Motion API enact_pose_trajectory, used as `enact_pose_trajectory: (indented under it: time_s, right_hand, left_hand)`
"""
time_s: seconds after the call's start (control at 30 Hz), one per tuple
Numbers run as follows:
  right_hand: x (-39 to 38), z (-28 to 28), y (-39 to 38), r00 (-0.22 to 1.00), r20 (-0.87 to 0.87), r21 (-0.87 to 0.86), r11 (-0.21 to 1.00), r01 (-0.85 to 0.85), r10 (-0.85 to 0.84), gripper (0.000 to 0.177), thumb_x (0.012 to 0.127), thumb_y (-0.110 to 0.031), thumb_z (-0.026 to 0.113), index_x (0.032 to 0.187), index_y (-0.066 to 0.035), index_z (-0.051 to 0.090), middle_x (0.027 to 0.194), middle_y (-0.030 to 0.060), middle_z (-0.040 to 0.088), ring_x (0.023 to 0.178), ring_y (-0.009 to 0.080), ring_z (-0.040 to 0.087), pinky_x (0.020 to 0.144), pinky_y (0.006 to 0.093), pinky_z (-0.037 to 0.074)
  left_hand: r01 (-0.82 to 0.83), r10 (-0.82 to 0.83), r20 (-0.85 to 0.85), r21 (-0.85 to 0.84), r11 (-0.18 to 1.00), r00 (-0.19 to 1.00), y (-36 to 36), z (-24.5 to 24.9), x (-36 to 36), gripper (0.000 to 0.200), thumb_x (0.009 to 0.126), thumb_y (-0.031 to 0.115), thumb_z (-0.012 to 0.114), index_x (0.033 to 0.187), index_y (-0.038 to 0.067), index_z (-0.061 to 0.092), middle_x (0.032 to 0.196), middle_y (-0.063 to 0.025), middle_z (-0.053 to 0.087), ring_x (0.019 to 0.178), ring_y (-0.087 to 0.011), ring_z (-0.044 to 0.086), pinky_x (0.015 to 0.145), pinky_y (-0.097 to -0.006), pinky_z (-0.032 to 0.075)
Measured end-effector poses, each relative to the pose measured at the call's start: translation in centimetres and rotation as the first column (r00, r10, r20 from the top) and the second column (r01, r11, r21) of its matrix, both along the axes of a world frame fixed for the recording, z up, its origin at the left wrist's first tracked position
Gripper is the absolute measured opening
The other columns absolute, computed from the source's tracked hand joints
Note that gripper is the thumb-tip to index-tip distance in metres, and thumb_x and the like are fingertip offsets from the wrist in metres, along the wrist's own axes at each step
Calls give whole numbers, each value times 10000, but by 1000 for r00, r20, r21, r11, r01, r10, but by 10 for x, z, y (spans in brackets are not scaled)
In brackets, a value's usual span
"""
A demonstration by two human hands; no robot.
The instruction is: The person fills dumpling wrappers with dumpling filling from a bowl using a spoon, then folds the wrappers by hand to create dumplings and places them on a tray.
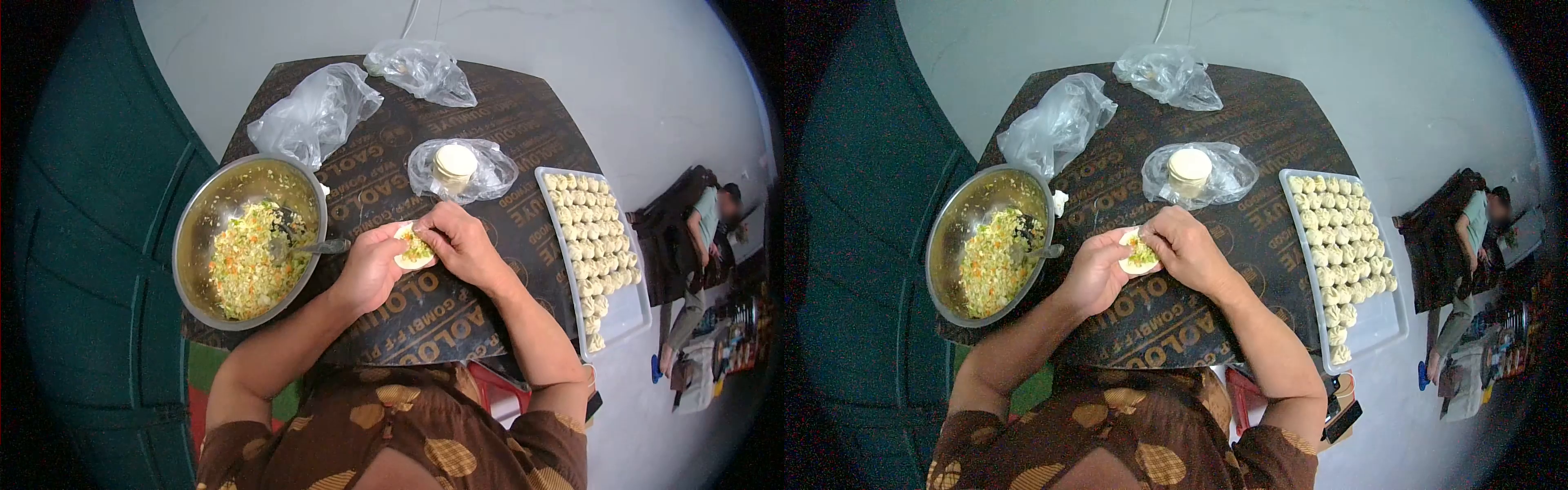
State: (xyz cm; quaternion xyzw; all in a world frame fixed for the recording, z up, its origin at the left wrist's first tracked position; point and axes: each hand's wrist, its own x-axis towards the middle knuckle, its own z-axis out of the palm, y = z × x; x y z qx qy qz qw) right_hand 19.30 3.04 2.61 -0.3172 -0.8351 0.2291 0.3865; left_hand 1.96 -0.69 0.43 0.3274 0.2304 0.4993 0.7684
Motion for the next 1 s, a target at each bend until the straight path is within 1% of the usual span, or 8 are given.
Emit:
enact_pose_trajectory:
  time_s: [0.03, 0.23, 0.43, 0.57, 0.67, 0.73, 0.83, 1.0]
  right_hand:
    - [0, 0, 0, 1000, 0, 3, 1000, 1, -1, 45, 846, -39, 617, 875, -6, 608, 802, 135, 578, 803, 318, 569, 719, 384, 473]
    - [-2, 3, -3, 1000, -25, -15, 1000, -8, 7, 44, 841, -20, 613, 883, -7, 610, 805, 136, 581, 807, 322, 571, 722, 388, 472]
    - [-2, 5, -3, 999, -39, 65, 997, 31, -28, 52, 841, -20, 611, 892, -9, 614, 806, 136, 582, 811, 322, 569, 721, 395, 471]
    - [-3, 3, -2, 999, -35, 85, 996, -32, 35, 54, 837, -23, 616, 890, -11, 617, 809, 138, 583, 815, 320, 571, 728, 394, 473]
    - [-1, 0, 0, 998, -3, 83, 995, -59, 59, 53, 838, -27, 618, 889, -11, 617, 818, 137, 588, 820, 317, 575, 735, 385, 476]
    - [-1, 0, 0, 998, -1, 76, 995, -61, 62, 53, 839, -29, 619, 888, -11, 617, 824, 136, 593, 822, 315, 576, 738, 380, 478]
    - [0, 2, -2, 1000, -23, 7, 1000, -7, 8, 60, 843, -37, 623, 896, -7, 620, 835, 135, 606, 822, 315, 587, 733, 378, 485]
    - [3, 6, -2, 999, -15, -49, 998, 39, -40, 81, 850, -50, 629, 915, -3, 625, 846, 136, 625, 821, 318, 609, 728, 378, 497]
  left_hand:
    - [-4, 4, 0, -9, 1000, 1000, 0, 2, 0, 355, 917, 12, 368, 1245, -92, 453, 1174, -146, 556, 1084, -223, 581, 944, -380, 487]
    - [-7, 7, 11, -1, 1000, 1000, 1, 0, 1, 356, 912, 11, 372, 1244, -88, 455, 1178, -150, 557, 1088, -223, 581, 951, -390, 485]
    - [1, -1, 19, -12, 1000, 1000, -1, 4, 0, 342, 913, 11, 369, 1229, -81, 464, 1167, -148, 560, 1086, -220, 580, 962, -389, 478]
    - [24, -25, 25, 6, 1000, 999, 1, -3, -1, 339, 913, 13, 368, 1226, -78, 463, 1161, -144, 560, 1080, -220, 582, 956, -385, 481]
    - [34, -33, -12, 33, 999, 999, 1, -1, -1, 371, 916, 37, 381, 1261, -90, 431, 1213, -173, 554, 1135, -252, 565, 1015, -416, 437]
    - [31, -31, 59, -1, 1000, 998, 2, 0, 0, 382, 885, 32, 366, 1236, -91, 447, 1174, -161, 556, 1088, -242, 581, 961, -391, 473]
    - [19, -11, 156, -49, 999, 988, 4, 0, -3, 423, 858, 44, 374, 1247, -109, 435, 1197, -182, 547, 1107, -262, 573, 987, -405, 455]
    - [41, -39, 162, -11, 999, 986, 6, -1, -5, 457, 824, 24, 378, 1256, -117, 425, 1214, -189, 539, 1135, -271, 558, 1015, -411, 434]
